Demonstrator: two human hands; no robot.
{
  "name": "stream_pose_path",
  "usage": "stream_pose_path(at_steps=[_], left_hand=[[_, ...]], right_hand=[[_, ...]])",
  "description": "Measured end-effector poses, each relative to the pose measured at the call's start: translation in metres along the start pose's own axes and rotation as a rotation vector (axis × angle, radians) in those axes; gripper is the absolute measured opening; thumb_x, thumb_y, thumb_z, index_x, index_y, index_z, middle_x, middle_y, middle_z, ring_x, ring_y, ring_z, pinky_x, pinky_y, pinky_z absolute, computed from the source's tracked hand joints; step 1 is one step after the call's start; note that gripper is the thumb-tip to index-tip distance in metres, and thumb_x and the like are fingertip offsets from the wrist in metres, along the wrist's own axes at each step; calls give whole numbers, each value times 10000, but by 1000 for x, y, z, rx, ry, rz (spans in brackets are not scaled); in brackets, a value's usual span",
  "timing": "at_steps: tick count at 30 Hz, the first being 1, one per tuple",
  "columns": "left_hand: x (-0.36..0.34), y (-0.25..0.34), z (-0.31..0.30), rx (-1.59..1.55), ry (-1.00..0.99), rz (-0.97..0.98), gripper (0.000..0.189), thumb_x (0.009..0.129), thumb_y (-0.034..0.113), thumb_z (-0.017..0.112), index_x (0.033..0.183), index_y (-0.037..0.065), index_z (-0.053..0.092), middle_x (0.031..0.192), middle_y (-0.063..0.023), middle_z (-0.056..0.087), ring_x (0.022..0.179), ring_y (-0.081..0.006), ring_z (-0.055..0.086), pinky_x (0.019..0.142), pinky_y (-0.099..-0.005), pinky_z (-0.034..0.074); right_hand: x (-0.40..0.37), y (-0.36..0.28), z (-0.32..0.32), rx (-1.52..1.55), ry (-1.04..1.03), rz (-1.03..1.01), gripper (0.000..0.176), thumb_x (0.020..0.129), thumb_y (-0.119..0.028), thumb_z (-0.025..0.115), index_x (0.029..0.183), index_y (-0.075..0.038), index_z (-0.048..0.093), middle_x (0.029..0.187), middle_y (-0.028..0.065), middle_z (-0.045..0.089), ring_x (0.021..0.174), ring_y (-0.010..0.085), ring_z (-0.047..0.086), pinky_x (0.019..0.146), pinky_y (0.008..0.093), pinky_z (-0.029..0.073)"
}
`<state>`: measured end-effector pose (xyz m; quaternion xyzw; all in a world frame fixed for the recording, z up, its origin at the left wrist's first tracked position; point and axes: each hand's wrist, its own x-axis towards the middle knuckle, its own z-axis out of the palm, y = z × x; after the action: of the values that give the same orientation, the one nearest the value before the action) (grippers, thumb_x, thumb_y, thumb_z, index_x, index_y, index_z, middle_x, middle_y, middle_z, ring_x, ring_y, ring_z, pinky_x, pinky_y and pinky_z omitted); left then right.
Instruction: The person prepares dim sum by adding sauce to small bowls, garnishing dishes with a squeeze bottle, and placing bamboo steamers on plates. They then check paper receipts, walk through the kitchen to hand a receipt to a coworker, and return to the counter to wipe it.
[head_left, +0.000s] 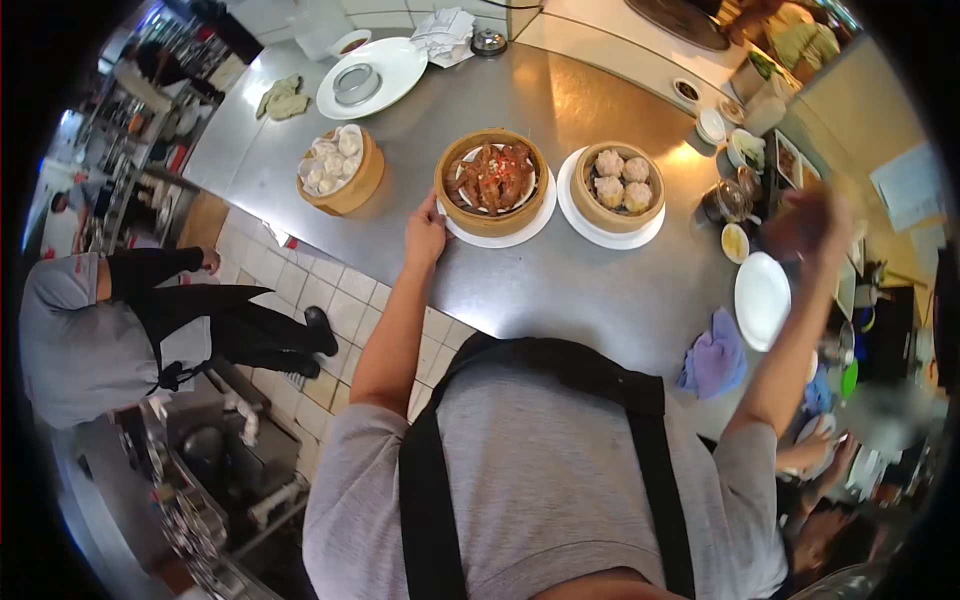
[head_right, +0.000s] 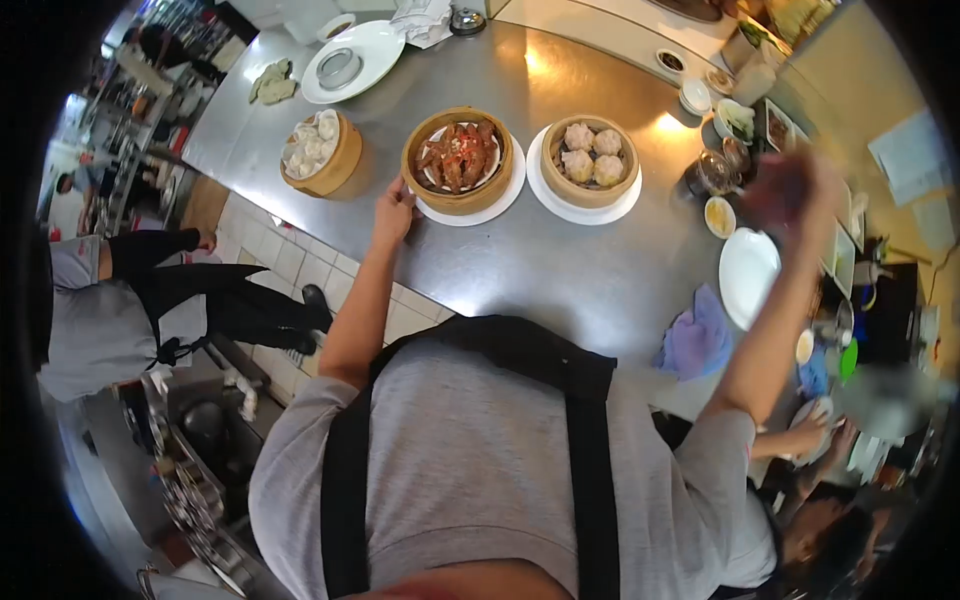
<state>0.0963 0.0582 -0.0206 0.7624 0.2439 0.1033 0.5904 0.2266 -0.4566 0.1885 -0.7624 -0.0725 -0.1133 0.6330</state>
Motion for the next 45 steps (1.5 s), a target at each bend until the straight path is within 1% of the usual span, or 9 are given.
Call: stream_pose_path(at_steps=[3,7,12,21,27,34,38,41,45], left_hand=[[1,-7,-8,-122,-47,-12,550,829,-23,428,1361,90,348,766,-34,548,614,-100,536,576,-242,477],[-7,0,-19,-264,-136,-39,588,859,3,441,1401,55,221,867,-65,567,665,-122,571,614,-242,499],[-15,-21,-34,-314,-135,21,515,885,28,477,1358,7,273,906,-97,582,736,-148,597,654,-250,516],[-18,-28,-36,-353,-132,73,385,884,12,469,1261,-25,401,900,-96,584,751,-142,594,690,-247,508],[-14,-30,-35,-324,-108,42,373,868,26,476,1232,-34,428,873,-108,587,738,-145,588,686,-242,495],[-18,-31,-33,-334,-97,36,328,882,36,467,1206,-13,455,887,-108,584,729,-155,583,679,-268,514],[-20,-26,-30,-310,-63,17,303,898,41,461,1198,-7,462,874,-99,576,721,-149,577,667,-263,513],[-19,-29,-28,-295,-39,46,286,910,49,453,1190,-6,466,852,-91,575,692,-141,573,645,-258,507],[-17,-29,-22,-287,20,15,279,912,61,459,1180,-14,474,845,-85,575,682,-132,567,636,-246,499]], right_hand=[[-36,-20,133,-209,-287,177,309,788,-282,613,984,-50,560,797,77,610,708,175,584,671,300,473],[-63,0,228,-605,-687,-418,388,679,-250,685,1008,-89,559,900,130,615,824,287,611,731,388,466],[-79,-31,287,-1179,-845,-258,322,710,-229,652,984,-89,555,822,125,645,818,296,627,681,407,492],[-80,-36,300,-1292,-734,-263,356,710,-273,661,1007,-100,570,853,113,655,828,287,633,678,411,496],[-82,-5,284,-624,-884,-192,506,712,-393,681,1075,-86,508,861,180,628,826,332,612,729,406,466],[-63,14,163,9,-341,-124,615,689,-410,720,1144,-65,494,1004,134,602,935,217,573,823,307,436],[-26,5,7,-360,232,-68,418,683,-356,720,948,-47,626,909,105,648,815,176,620,732,309,485],[7,37,-128,-835,515,-50,590,663,-551,657,996,-65,619,914,156,654,818,278,642,736,375,498],[9,84,-253,-1194,1000,22,680,633,-477,709,1187,-157,477,1019,170,608,914,352,603,742,452,486]])
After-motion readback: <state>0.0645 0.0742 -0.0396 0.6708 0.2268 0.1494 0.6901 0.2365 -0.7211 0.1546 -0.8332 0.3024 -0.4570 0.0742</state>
